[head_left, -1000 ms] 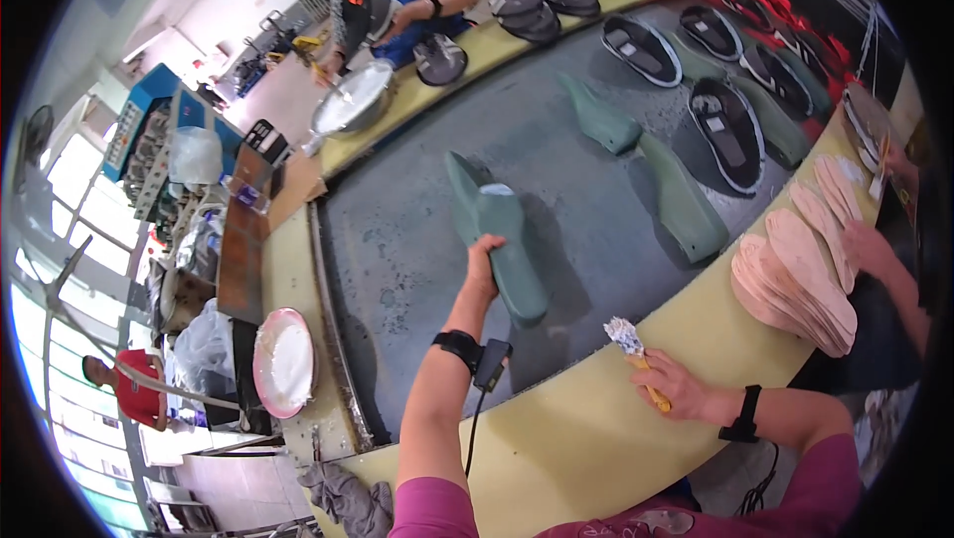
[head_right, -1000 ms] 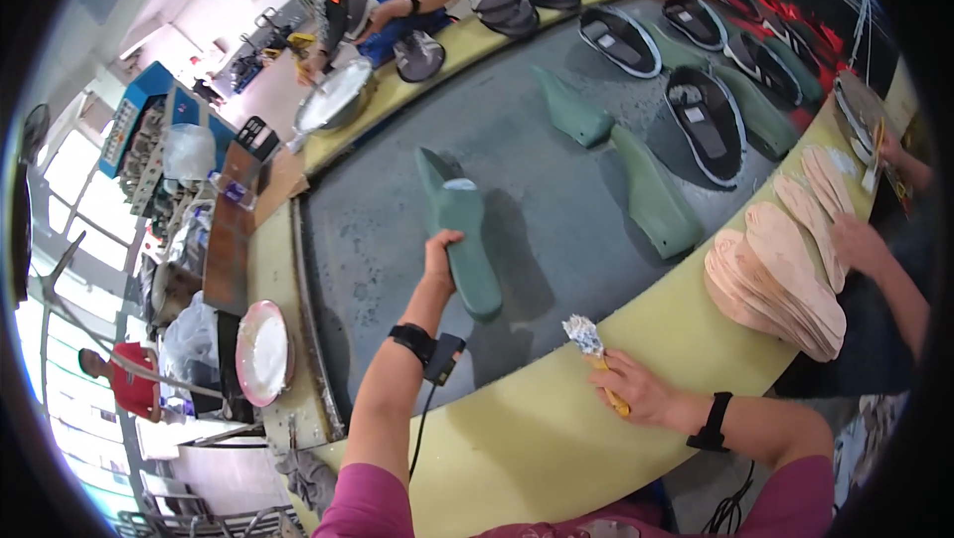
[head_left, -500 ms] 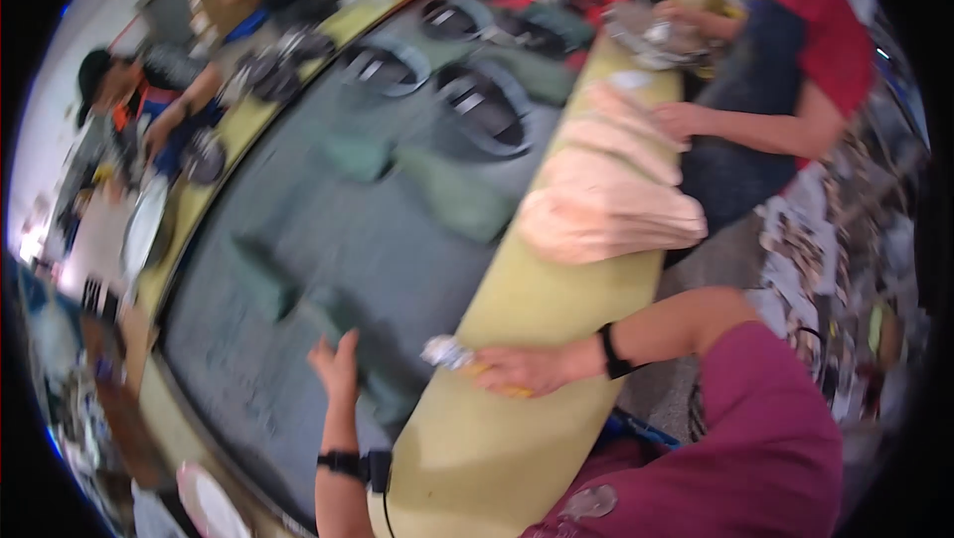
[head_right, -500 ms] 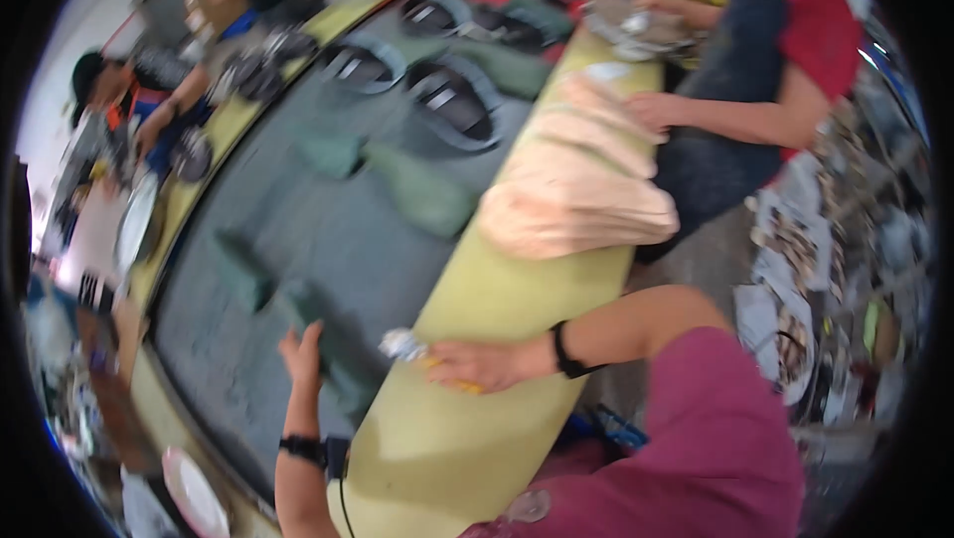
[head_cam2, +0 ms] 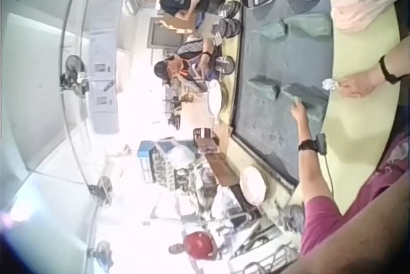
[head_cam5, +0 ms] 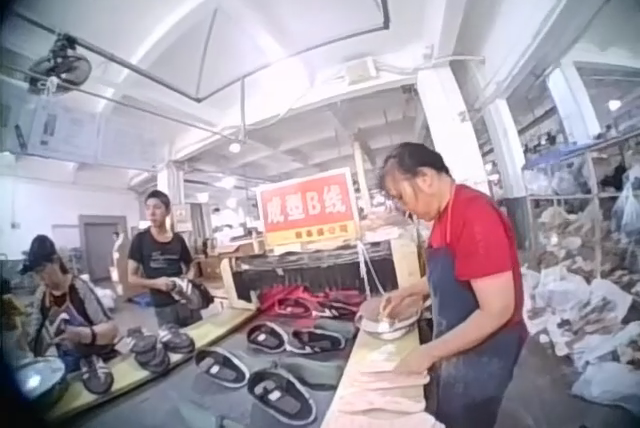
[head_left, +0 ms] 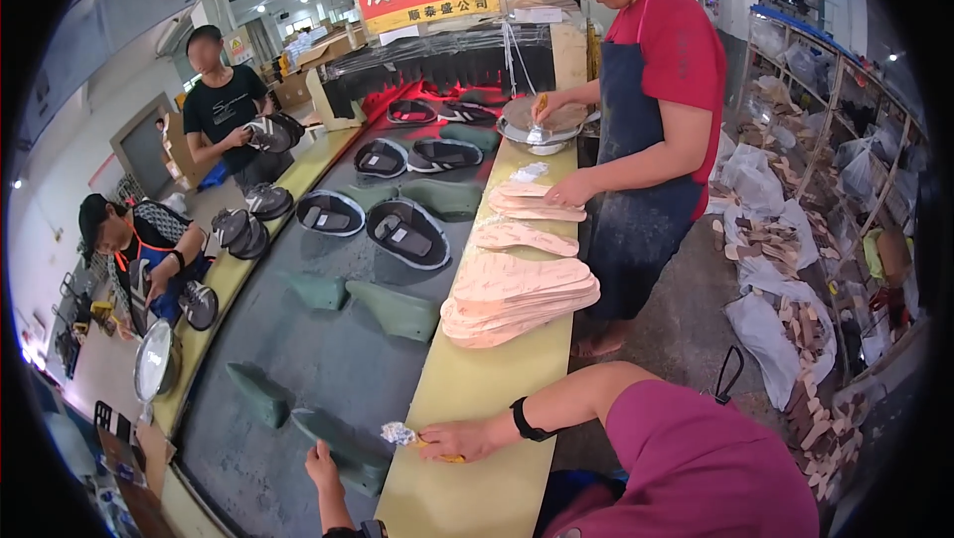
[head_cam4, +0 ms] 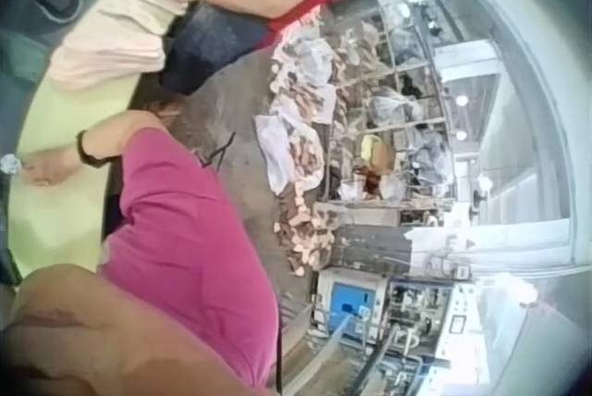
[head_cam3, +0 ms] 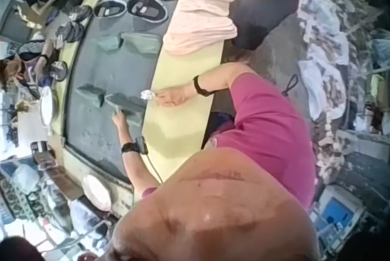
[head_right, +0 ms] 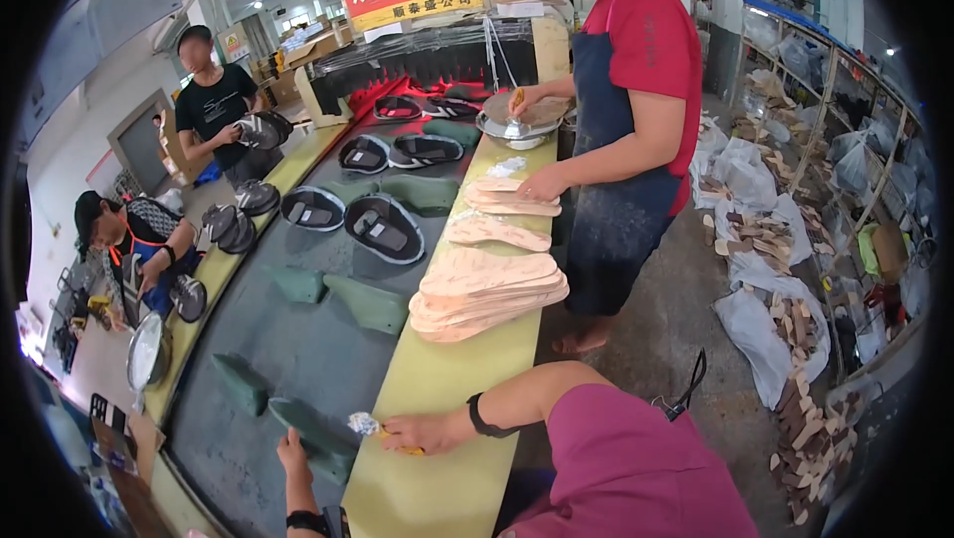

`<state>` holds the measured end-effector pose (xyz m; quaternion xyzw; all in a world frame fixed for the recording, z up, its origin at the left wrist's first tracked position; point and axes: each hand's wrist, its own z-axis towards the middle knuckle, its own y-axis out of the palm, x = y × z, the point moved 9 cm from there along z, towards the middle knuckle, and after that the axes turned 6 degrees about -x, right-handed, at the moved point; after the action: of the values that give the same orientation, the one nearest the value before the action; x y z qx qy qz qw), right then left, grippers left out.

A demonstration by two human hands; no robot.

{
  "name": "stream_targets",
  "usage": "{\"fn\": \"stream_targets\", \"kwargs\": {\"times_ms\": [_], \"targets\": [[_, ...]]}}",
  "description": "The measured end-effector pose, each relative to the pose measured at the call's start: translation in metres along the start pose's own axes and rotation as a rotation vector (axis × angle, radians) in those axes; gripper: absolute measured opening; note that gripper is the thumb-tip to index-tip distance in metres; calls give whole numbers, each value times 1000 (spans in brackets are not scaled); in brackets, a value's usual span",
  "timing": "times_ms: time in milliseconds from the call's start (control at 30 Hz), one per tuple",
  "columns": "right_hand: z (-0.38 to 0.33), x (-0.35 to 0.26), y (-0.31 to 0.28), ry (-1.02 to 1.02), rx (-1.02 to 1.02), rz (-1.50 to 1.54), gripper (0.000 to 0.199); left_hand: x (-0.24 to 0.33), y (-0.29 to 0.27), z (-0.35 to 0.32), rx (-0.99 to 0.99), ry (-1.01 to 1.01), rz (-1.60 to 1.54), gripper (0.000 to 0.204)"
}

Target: Applying adhesive to the bottom of shoe lasts using a brush in a manufacturing setting.

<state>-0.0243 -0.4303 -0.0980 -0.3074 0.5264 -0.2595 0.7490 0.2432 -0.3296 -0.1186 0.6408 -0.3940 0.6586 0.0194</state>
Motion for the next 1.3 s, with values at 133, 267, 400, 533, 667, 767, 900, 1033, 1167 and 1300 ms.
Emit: {"fn": "stream_targets", "kwargs": {"times_ms": [133,267,400,533,667,767,900,1033,1167,1300], "targets": [[-2,-11,-18,-232,285,-83,15,-17,-40,-65,-34,122,58,45],[7,-13,-19,-22,-103,-147,23,19,-72,-199,-14,262,422,41],[2,-9,-18,-127,78,-201,24,-32,-63,-290,-245,299,677,71],[-2,-17,-21,-160,83,-241,26,-91,-62,-348,-202,382,396,59],[-10,-28,-22,-154,31,-236,32,-79,-56,-359,-255,305,312,62],[-15,-25,-28,-95,-46,-215,31,-40,-48,-365,-235,496,720,67],[-13,-24,-32,-63,-67,-184,30,-43,-42,-355,-323,352,797,74],[-1,-19,-26,-99,-34,-156,30,-33,-54,-354,-249,388,798,68],[-3,-12,-23,-58,9,-179,37,-48,-63,-351,-230,318,831,70],[-20,-3,-34,-37,-6,-242,42,-28,-65,-316,-207,319,803,64]]}}
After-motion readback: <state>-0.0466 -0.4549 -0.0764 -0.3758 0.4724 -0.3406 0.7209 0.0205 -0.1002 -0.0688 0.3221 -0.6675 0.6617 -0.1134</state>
